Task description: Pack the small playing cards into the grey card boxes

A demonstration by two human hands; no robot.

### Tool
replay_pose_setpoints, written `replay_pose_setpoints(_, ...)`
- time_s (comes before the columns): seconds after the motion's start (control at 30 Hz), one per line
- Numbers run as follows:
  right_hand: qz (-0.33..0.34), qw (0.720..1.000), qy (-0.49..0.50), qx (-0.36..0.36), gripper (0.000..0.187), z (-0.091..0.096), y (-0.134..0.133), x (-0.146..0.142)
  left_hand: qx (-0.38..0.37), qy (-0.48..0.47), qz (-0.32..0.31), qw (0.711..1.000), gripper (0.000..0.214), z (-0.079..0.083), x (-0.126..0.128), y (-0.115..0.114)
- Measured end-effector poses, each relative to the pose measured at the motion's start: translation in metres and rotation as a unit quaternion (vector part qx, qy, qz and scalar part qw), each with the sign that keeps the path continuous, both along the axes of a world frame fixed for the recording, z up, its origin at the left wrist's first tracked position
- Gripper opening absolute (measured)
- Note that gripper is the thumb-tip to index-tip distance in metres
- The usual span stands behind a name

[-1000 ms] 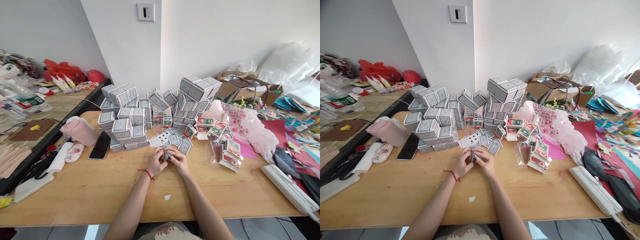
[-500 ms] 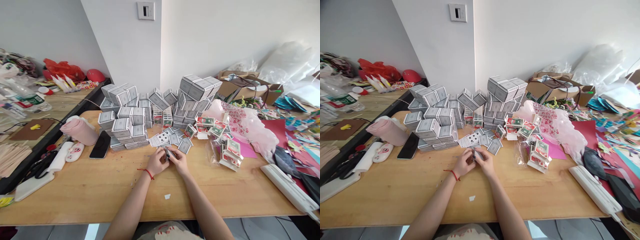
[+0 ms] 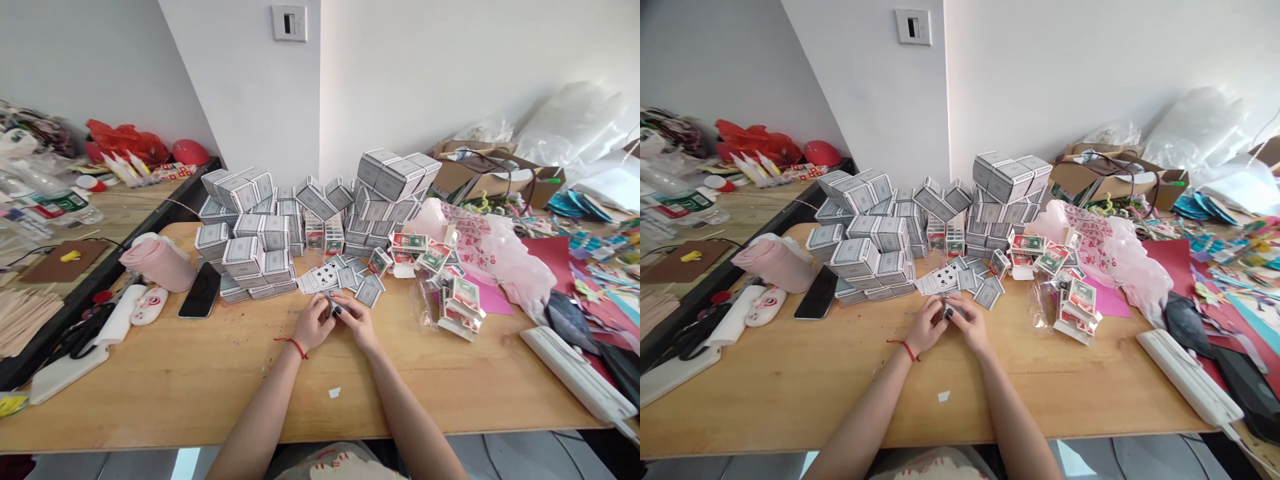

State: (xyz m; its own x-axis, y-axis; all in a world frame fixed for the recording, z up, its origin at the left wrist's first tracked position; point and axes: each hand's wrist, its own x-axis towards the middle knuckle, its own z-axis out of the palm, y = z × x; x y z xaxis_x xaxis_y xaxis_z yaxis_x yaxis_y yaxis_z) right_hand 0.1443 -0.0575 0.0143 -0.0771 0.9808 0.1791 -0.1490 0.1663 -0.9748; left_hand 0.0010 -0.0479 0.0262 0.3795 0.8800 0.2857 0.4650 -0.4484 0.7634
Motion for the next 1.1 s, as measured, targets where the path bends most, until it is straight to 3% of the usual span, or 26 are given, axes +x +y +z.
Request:
replay_pose_setpoints(0.2,0.015,0.999,-0.03,0.022,0.027,0.002,-0.001,0.001,-0.005,-0.01,0.009,1.0,0.007,-0.004,0.0,0.001)
replay_pose_setpoints(0.47,0.047,0.987,-0.119,0.096,0.051,0.006,-0.005,-0.001,-0.047,-0.067,0.037,0.996,0.008,-0.01,-0.004,0.005)
replay_pose_setpoints(0.77,-0.023,0.967,-0.218,0.133,0.053,-0.008,-0.003,-0.011,-0.135,-0.133,0.071,0.979,0.02,-0.016,-0.007,0.006)
replay_pose_setpoints(0.9,-0.036,0.979,-0.173,0.103,0.05,-0.006,-0.004,-0.011,-0.112,-0.158,0.046,0.98,0.027,-0.014,-0.008,0.005)
replay_pose_setpoints(1.0,-0.049,0.991,-0.116,0.041,0.036,-0.006,-0.003,-0.008,-0.11,-0.161,0.042,0.98,0.035,-0.015,-0.008,0.005)
replay_pose_setpoints(1.1,-0.048,0.997,-0.062,-0.015,0.025,-0.01,0.0,-0.005,-0.112,-0.173,0.065,0.976,0.027,-0.016,-0.008,0.005)
